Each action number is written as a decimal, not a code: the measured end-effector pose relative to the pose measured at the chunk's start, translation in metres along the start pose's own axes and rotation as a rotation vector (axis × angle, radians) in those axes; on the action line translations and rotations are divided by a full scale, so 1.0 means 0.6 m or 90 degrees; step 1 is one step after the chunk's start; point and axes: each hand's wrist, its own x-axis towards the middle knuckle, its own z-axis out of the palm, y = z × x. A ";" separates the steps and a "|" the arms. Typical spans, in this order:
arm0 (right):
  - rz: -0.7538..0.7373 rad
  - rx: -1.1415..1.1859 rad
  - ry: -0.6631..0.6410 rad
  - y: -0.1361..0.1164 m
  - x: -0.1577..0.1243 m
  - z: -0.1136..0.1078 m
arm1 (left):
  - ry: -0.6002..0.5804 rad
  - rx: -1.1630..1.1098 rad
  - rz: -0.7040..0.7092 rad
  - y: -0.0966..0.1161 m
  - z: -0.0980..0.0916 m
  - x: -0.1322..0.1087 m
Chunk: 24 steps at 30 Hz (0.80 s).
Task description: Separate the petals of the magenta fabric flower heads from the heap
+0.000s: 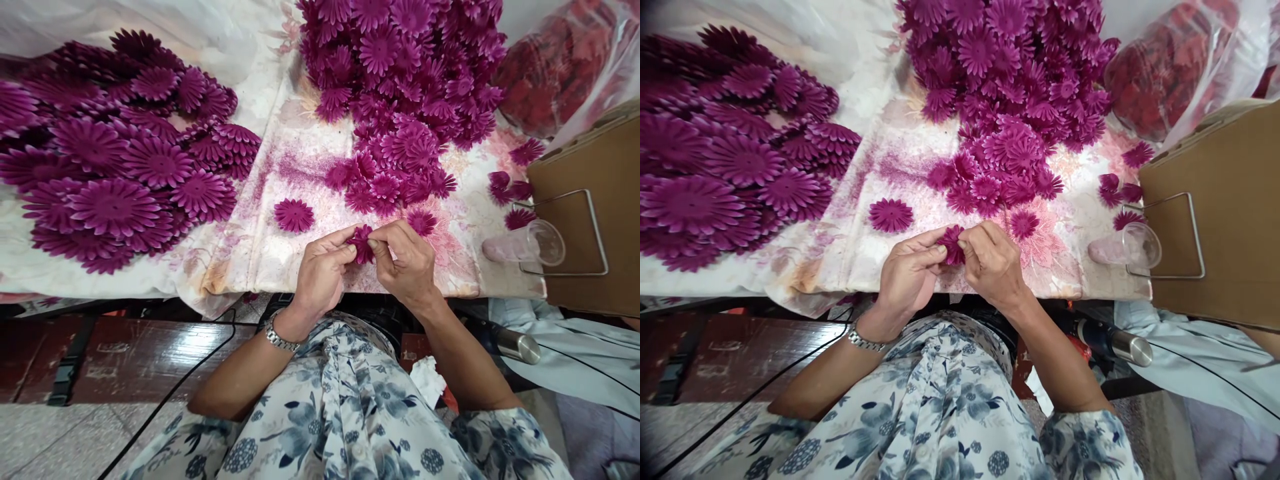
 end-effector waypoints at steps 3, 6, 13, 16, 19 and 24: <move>-0.024 -0.024 0.017 0.000 -0.001 0.001 | 0.015 -0.008 0.005 -0.001 -0.001 -0.001; -0.056 -0.032 0.020 0.004 -0.004 0.002 | -0.041 0.006 0.003 0.004 -0.005 -0.004; -0.198 -0.055 -0.001 0.021 -0.009 0.001 | -0.117 0.004 -0.046 0.015 -0.011 0.000; -0.131 -0.084 0.064 0.012 -0.008 -0.006 | -0.089 -0.013 0.006 0.007 -0.009 0.001; 0.037 -0.047 0.064 -0.005 -0.008 -0.009 | -0.064 -0.036 0.109 -0.008 -0.008 -0.002; 0.252 0.126 0.005 -0.016 -0.006 0.002 | -0.141 0.008 0.121 -0.022 -0.012 -0.009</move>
